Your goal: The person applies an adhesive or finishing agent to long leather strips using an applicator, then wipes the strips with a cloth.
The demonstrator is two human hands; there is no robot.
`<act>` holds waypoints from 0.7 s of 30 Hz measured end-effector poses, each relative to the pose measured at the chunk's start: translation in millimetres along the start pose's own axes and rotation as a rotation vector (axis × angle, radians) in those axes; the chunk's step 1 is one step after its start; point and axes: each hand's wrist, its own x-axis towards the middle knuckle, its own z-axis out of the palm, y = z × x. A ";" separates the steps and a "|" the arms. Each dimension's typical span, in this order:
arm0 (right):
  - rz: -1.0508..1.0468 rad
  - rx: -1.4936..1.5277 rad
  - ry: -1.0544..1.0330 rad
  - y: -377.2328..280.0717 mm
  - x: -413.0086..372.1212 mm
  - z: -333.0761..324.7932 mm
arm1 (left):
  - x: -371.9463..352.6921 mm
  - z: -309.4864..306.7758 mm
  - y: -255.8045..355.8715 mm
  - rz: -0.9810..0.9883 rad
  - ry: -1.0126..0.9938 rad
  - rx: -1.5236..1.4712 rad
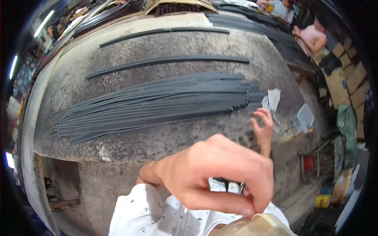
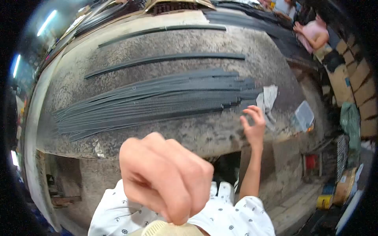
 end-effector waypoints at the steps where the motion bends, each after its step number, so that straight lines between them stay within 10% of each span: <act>1: 0.046 -0.007 0.032 10.0 -13.7 -8.5 | -2.9 7.7 -1.9 -0.034 -0.004 -0.026; 12: 0.189 -0.252 0.092 74.6 -11.3 -58.0 | -64.6 50.3 -52.6 -0.238 0.018 -0.170; 17: 0.213 -0.466 -0.138 159.3 18.1 -45.1 | -158.0 -37.5 -40.7 -0.697 0.120 1.939; 21: 0.142 -0.529 -0.314 204.3 14.5 -41.0 | -280.5 -120.6 39.1 -0.850 0.444 2.462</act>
